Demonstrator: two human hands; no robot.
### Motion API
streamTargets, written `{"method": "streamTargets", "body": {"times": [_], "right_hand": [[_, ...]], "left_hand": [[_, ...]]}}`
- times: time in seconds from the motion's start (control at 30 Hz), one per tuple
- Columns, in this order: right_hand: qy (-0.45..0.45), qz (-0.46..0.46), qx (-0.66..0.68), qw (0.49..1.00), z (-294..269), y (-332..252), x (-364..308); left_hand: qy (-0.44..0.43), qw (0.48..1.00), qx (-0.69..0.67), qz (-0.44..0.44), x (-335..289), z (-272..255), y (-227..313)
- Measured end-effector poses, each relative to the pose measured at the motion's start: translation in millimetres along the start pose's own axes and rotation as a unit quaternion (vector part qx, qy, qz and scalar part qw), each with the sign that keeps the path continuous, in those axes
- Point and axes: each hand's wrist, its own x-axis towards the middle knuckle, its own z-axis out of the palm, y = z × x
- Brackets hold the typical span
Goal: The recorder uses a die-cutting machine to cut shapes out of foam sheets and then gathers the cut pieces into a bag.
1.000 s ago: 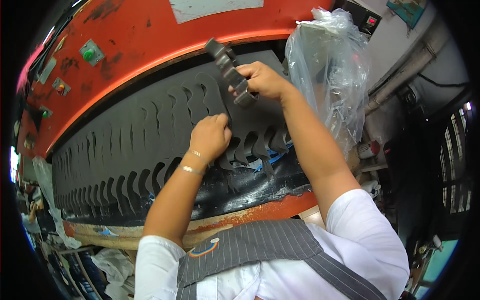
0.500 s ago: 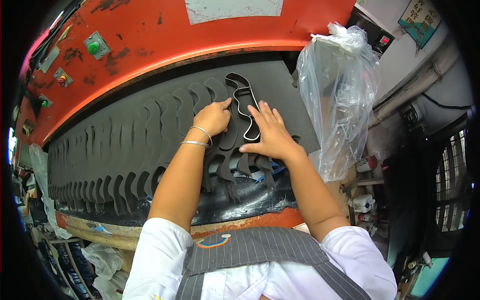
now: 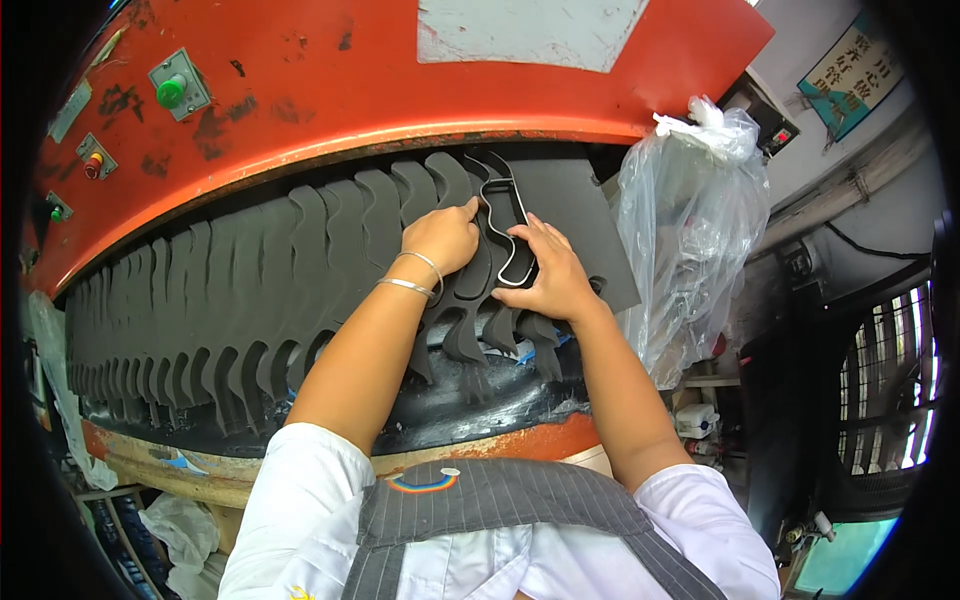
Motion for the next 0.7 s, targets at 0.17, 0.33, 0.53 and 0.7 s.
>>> {"method": "streamTargets", "body": {"times": [0.17, 0.33, 0.53, 0.7], "right_hand": [[-0.018, 0.001, -0.032, 0.999, 16, -3, 1], [0.110, -0.013, -0.092, 0.990, 14, -58, 13], [0.077, -0.169, 0.026, 0.982, 79, -144, 81], [0.169, -0.307, 0.167, 0.921, 103, -267, 202]], "left_hand": [[0.015, 0.994, -0.098, 0.036, -13, 5, -31], [0.243, 0.923, -0.242, 0.175, -77, -44, -142], [0.592, 0.771, -0.226, -0.063, -141, -169, -400], [0.742, 0.628, 0.107, -0.208, -213, -306, -542]]}}
